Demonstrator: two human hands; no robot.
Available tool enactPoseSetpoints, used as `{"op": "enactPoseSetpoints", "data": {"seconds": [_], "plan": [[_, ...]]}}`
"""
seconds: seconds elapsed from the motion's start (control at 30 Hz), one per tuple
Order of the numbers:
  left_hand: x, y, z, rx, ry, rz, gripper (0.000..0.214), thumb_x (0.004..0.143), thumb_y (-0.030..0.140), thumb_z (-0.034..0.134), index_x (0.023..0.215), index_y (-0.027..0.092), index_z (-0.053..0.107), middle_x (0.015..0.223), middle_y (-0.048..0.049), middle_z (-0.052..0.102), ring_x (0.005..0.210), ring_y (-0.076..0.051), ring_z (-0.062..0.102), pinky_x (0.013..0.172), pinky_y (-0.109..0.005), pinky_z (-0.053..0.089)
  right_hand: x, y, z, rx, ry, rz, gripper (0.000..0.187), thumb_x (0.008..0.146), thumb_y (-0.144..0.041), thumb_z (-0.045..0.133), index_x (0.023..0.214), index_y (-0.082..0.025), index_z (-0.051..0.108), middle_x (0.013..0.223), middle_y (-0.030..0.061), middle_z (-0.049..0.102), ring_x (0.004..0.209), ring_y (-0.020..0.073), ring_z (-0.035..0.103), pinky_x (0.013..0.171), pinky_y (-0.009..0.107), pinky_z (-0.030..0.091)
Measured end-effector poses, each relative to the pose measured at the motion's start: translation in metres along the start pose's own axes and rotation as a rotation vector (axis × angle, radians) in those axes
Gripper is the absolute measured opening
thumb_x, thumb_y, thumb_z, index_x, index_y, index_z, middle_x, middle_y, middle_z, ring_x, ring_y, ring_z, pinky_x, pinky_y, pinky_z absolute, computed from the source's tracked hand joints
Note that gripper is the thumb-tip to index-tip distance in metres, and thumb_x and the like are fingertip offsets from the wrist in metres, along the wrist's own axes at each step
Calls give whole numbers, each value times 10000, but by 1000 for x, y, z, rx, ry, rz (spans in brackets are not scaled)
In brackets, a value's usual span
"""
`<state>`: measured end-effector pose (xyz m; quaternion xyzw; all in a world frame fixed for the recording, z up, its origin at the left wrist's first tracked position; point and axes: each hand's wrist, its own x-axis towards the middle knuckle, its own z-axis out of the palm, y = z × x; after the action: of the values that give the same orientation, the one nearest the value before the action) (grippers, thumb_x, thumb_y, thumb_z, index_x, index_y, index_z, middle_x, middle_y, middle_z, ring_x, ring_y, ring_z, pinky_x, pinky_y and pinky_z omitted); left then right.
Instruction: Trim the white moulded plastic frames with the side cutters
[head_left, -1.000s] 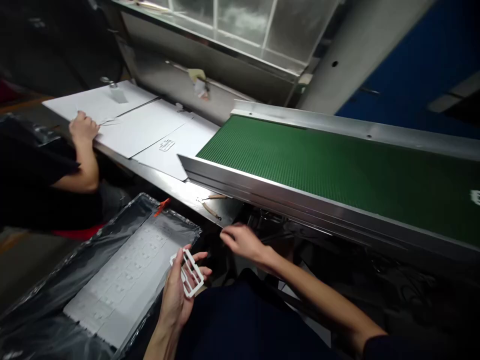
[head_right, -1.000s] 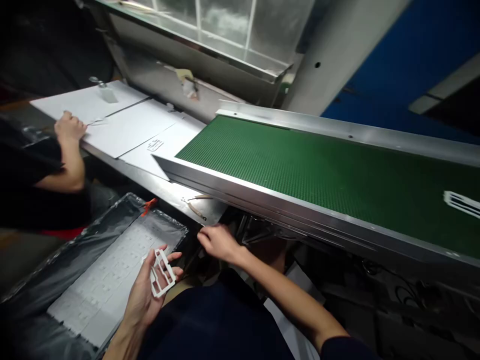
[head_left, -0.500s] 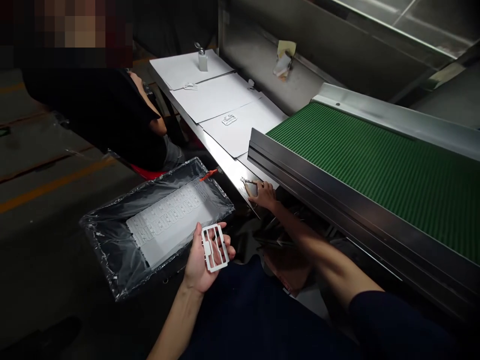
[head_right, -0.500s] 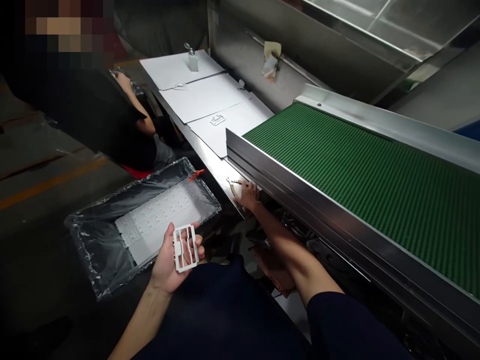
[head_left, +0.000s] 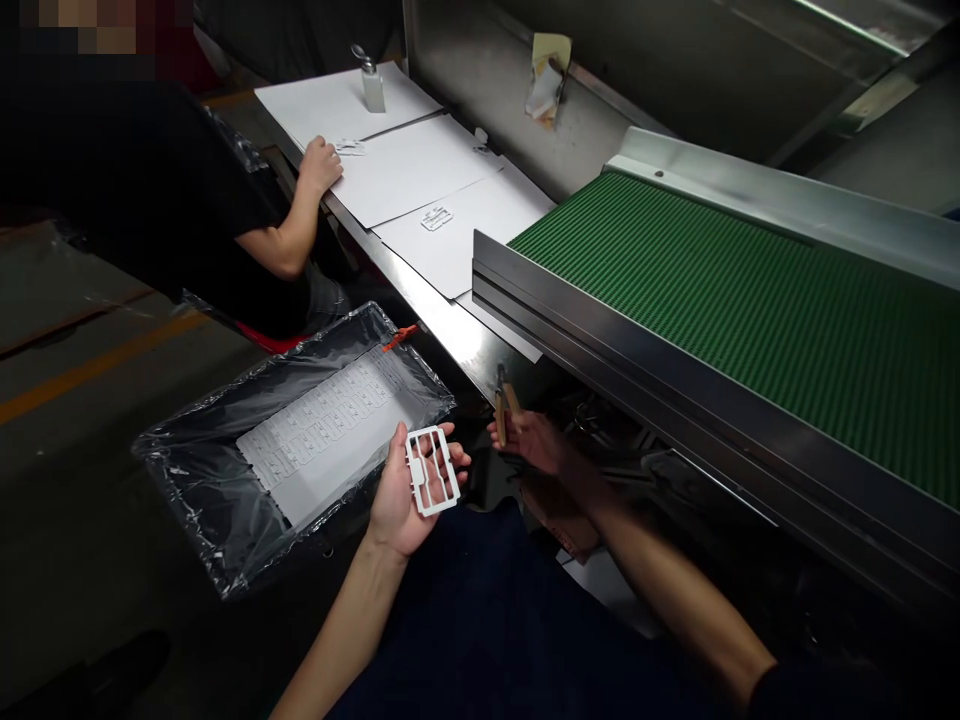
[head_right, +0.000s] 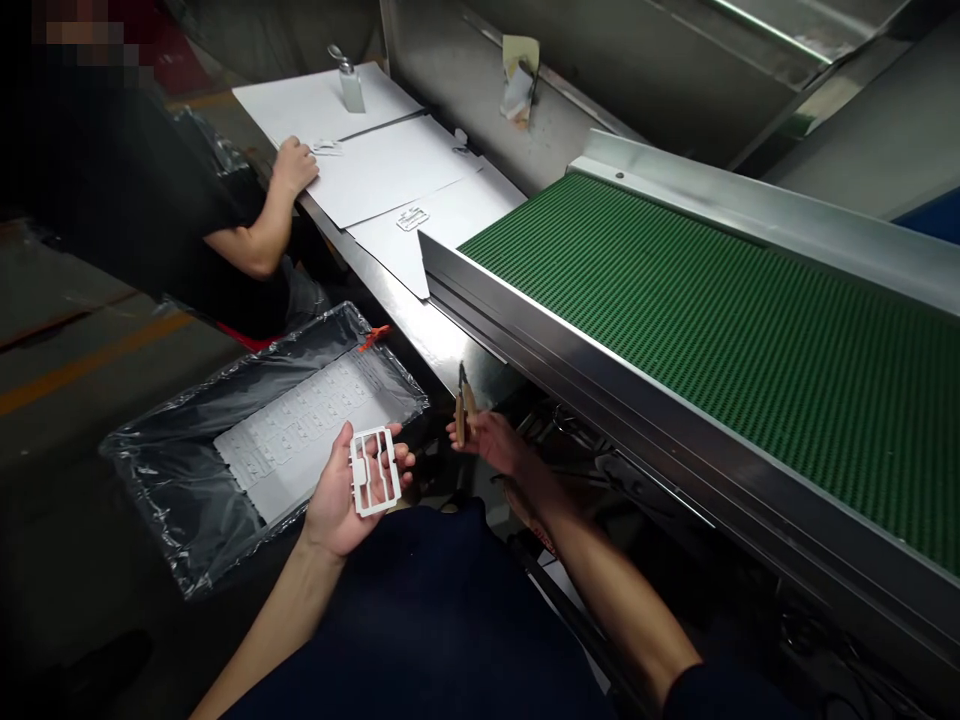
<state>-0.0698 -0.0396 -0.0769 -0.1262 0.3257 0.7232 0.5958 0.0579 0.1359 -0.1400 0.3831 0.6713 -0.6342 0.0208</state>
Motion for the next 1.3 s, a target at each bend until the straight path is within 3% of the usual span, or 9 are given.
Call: {"op": "enactPoseSetpoints", "data": {"seconds": [0.1, 0.2, 0.33, 0.57, 1.2, 1.3], "plan": [[4, -3, 5, 5, -45, -42, 485, 921, 465, 329, 1047, 90, 610, 793, -94, 609, 708, -192, 602, 619, -314, 537, -43, 5, 6, 245, -76, -35, 310, 779, -259, 360, 1034, -169, 513, 885, 74, 620, 796, 158, 609, 730, 351, 516], [5, -7, 10, 24, -106, -91, 530, 920, 491, 301, 1028, 79, 618, 728, -67, 564, 624, -159, 558, 562, -269, 498, -66, -1, 5, 469, -123, -71, 129, 770, -297, 500, 832, -185, 483, 694, -9, 507, 631, 107, 518, 633, 279, 484], [5, -14, 18, 74, -131, -137, 561, 923, 498, 272, 1017, 71, 624, 721, -68, 553, 616, -159, 539, 546, -261, 472, -78, -19, -2, 284, -26, -175, 264, 803, -402, 563, 747, -169, 450, 661, -27, 465, 563, 78, 419, 527, 214, 377], [6, -30, 26, 79, -173, -181, 526, 925, 469, 287, 1034, 74, 618, 740, -81, 557, 645, -174, 547, 572, -284, 487, -91, -31, -7, 28, 115, -226, 228, 807, -376, 561, 806, -164, 477, 718, -18, 486, 643, 100, 450, 583, 227, 369], [-1, -50, 23, 87, -100, -221, 494, 929, 448, 312, 1060, 67, 597, 874, -130, 625, 755, -213, 615, 655, -346, 539, -109, -19, -12, 46, 201, -224, 185, 753, -306, 603, 793, -169, 485, 717, -26, 487, 637, 97, 446, 595, 234, 388], [-2, -52, 23, 50, -72, -209, 475, 917, 476, 352, 1016, 83, 599, 846, -104, 619, 706, -177, 605, 616, -306, 530, -111, -17, -9, 42, 214, -222, 185, 758, -312, 607, 794, -173, 490, 722, -25, 493, 638, 97, 455, 594, 233, 391]]}}
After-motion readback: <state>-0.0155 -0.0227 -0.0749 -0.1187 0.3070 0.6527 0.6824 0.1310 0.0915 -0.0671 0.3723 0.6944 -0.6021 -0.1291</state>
